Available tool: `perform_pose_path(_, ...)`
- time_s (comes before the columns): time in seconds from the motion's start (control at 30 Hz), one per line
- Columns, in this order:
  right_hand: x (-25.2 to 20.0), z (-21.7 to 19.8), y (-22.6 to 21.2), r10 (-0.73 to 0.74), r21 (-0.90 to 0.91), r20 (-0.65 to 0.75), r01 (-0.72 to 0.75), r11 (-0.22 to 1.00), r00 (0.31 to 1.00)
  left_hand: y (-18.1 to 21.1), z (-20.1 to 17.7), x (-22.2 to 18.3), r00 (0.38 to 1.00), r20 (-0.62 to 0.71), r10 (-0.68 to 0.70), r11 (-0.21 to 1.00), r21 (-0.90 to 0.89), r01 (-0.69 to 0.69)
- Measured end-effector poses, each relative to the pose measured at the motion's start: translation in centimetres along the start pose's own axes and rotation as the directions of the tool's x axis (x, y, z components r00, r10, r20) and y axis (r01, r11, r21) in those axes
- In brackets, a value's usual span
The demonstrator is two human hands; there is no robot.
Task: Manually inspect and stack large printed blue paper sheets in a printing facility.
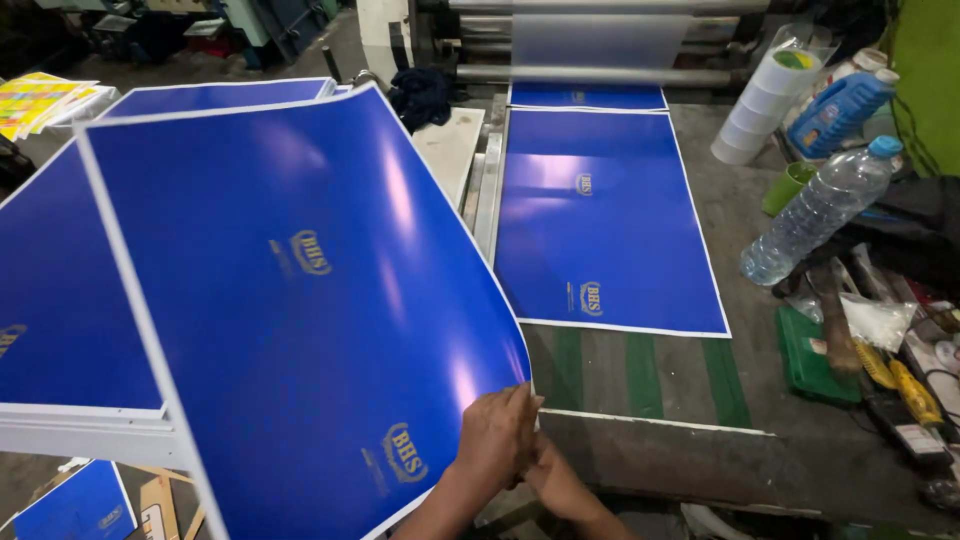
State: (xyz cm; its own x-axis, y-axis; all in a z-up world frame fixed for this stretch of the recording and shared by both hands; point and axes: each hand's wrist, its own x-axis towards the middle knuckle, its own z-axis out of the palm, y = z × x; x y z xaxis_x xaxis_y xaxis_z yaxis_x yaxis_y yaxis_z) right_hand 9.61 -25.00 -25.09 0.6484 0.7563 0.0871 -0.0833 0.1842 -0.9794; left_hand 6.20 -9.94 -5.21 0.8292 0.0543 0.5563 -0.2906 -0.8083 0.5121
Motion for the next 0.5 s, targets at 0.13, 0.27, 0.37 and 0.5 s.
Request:
perform_pose_path(0.13, 0.7, -1.1, 2.0, 0.309, 0.311, -0.273, -0.22, 0.925, 0.911, 0.3, -1.8, -0.3, 0.952, 0.269, -0.146, 0.983, -0.071, 0.171)
perform_pose_path(0.27, -0.8, -4.2, 0.3, 0.397, 0.333, -0.382, -0.276, 0.902, 0.835, -0.9, -5.1, -1.3, 0.991, 0.106, 0.078, 0.993, -0.093, -0.068)
perform_pose_path(0.37, -3.0, -7.8, 1.6, 0.401, 0.386, -0.508, -0.215, 0.897, 0.762, -2.9, -9.7, -1.0, 0.999, 0.046, -0.018, 0.999, 0.038, 0.016)
perform_pose_path(0.5, -6.7, -13.4, 2.4, 0.343, 0.354, -0.671, -0.122, 0.927, 0.657, -6.0, -17.6, -0.8, 0.97, -0.236, -0.064, 0.91, 0.385, 0.154)
